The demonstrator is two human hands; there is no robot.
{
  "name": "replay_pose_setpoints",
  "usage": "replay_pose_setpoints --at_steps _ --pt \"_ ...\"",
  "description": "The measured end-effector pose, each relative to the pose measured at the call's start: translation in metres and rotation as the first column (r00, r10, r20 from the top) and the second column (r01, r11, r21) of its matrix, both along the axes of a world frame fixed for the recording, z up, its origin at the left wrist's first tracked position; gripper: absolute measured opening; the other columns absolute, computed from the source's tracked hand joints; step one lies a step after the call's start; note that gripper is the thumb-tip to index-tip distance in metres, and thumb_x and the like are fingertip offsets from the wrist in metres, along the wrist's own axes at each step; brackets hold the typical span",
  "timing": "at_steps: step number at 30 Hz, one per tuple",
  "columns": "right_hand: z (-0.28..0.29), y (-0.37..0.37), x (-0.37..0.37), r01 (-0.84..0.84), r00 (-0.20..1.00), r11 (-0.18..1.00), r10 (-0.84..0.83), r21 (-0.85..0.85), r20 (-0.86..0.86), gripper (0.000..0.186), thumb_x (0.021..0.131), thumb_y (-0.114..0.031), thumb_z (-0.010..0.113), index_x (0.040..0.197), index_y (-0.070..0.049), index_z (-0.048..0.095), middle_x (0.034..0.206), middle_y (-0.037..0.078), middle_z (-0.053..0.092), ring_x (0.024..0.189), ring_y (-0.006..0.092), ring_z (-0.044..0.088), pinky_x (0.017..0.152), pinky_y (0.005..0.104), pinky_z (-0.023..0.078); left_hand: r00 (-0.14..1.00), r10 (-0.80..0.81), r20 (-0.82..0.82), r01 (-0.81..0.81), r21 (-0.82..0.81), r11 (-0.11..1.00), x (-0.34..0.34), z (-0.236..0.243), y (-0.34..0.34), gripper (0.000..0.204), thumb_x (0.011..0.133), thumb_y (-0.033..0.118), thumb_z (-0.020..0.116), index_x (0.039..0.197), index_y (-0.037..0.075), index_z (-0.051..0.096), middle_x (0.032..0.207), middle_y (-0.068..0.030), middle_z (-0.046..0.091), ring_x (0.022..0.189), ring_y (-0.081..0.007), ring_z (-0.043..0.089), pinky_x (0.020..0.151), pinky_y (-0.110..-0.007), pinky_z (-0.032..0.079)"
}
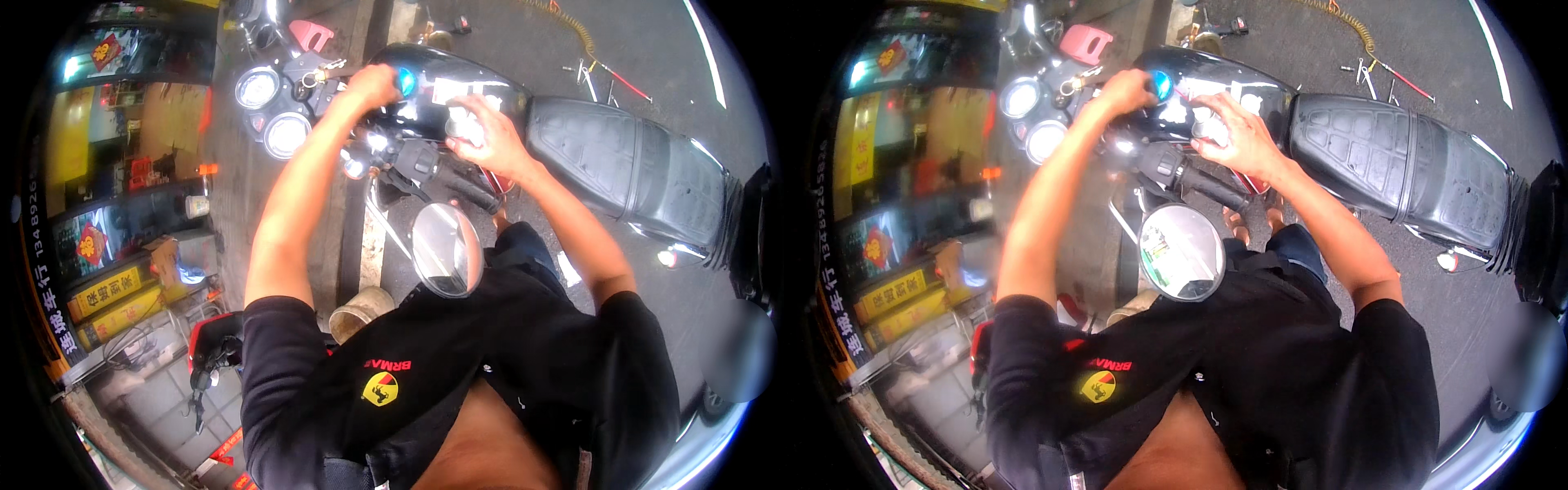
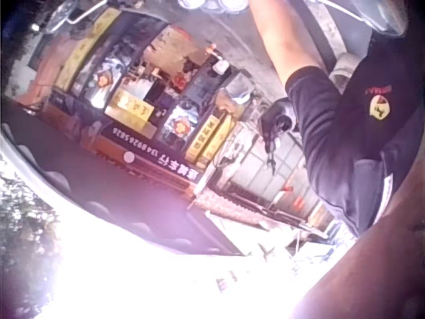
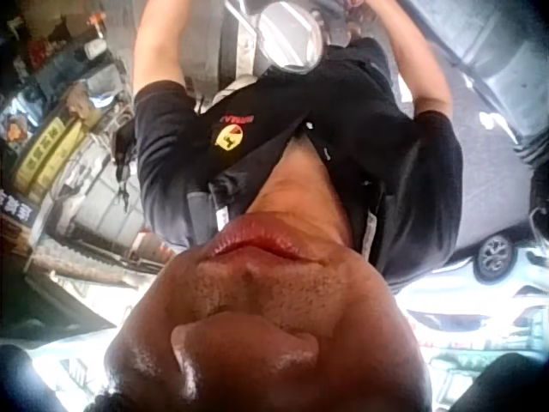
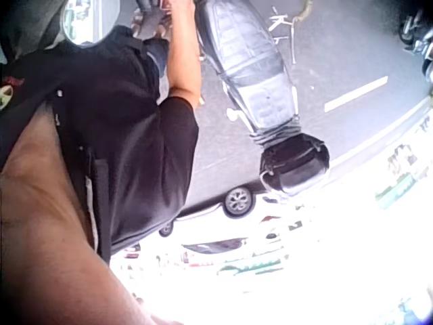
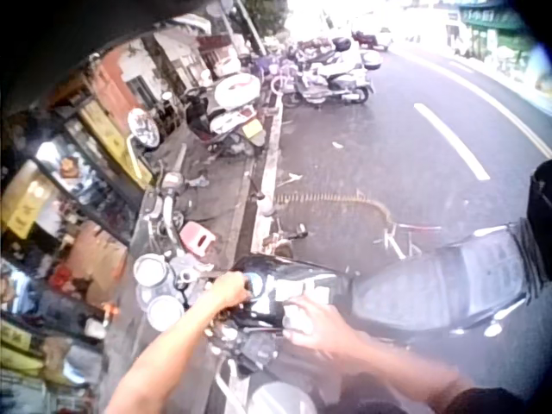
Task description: The person works on a motorcycle by reaching into the engine area, using a green-handled tool to work on a component near the kickstand, and then spraying a liquid from a red can onto the handlebars and throttle area.
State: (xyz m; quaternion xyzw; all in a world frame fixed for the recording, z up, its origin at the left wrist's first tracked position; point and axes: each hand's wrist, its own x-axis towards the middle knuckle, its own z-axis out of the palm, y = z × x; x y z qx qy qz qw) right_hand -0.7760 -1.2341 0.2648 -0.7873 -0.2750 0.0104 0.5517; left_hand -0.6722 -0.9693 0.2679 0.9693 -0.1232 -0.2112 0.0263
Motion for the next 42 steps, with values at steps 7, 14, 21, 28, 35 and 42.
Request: replay_pose_setpoints --at_steps 7,14,21,28,35,42 --pt "0.007 0.018 0.0 0.062 0.997 0.997 -0.064 -0.052 -0.036 0.061 0.072 -0.027 0.073 0.125 -0.007 0.052 0.122 0.015 0.056 0.114 0.0315 0.055 0.097 0.0382 0.042 0.956 -0.232 0.179 0.224 0.062 0.973 0.001 0.007 -0.009 0.047 0.072 0.03 0.077 0.111 0.011 0.06 0.095 -0.0151 0.068 0.093 -0.0349 0.064 0.077 -0.046 0.051" --pt "0.013 0.037 0.009 0.051 0.998 0.997 -0.053 -0.055 -0.033 0.06 0.074 -0.029 0.072 0.126 -0.005 0.052 0.125 0.016 0.056 0.115 0.0308 0.056 0.098 0.0385 0.043 0.939 -0.155 0.308 0.205 -0.136 0.969 0.022 0.007 0.01 0.029 0.078 0.027 0.07 0.101 0.01 0.067 0.093 -0.0143 0.069 0.089 -0.0344 0.065 0.078 -0.045 0.051" --pt "0.023 0.052 0.049 0.04 0.988 0.999 -0.04 -0.007 -0.147 0.061 0.076 -0.033 0.072 0.126 -0.004 0.05 0.115 0.016 0.063 0.109 0.0243 0.06 0.095 0.0353 0.044 0.942 -0.231 0.242 0.305 -0.333 0.893 0.014 0.027 0.019 0.028 0.078 0.013 0.066 0.106 0.006 0.067 0.102 -0.016 0.067 0.099 -0.0335 0.062 0.087 -0.041 0.048" --pt "0.023 0.066 0.077 -0.042 0.984 0.993 0.023 -0.106 -0.174 0.063 0.076 -0.035 0.073 0.127 -0.006 0.05 0.117 0.015 0.063 0.109 0.0241 0.06 0.095 0.035 0.045 0.933 -0.262 0.247 0.334 -0.322 0.886 0.011 0.022 0.023 0.027 0.077 0.012 0.067 0.104 0.007 0.066 0.098 -0.0157 0.068 0.093 -0.0346 0.064 0.083 -0.042 0.049" --pt "0.024 0.07 0.083 -0.069 0.986 0.988 0.047 -0.136 -0.159 0.065 0.075 -0.036 0.073 0.128 -0.006 0.05 0.118 0.015 0.062 0.11 0.0246 0.06 0.096 0.0352 0.044 0.948 -0.163 0.272 0.272 -0.435 0.858 0.009 0.01 0.031 0.027 0.078 0.011 0.066 0.105 0.009 0.066 0.093 -0.0154 0.068 0.09 -0.0345 0.064 0.079 -0.043 0.05" --pt "0.024 0.07 0.085 -0.073 0.989 0.987 0.053 -0.142 -0.139 0.067 0.076 -0.037 0.072 0.13 -0.006 0.049 0.115 0.016 0.063 0.109 0.025 0.06 0.096 0.0353 0.045 0.933 -0.102 0.344 0.259 -0.451 0.854 0.005 0.009 0.029 0.032 0.079 0.012 0.066 0.111 0.009 0.065 0.096 -0.0159 0.068 0.09 -0.0353 0.065 0.08 -0.043 0.051"
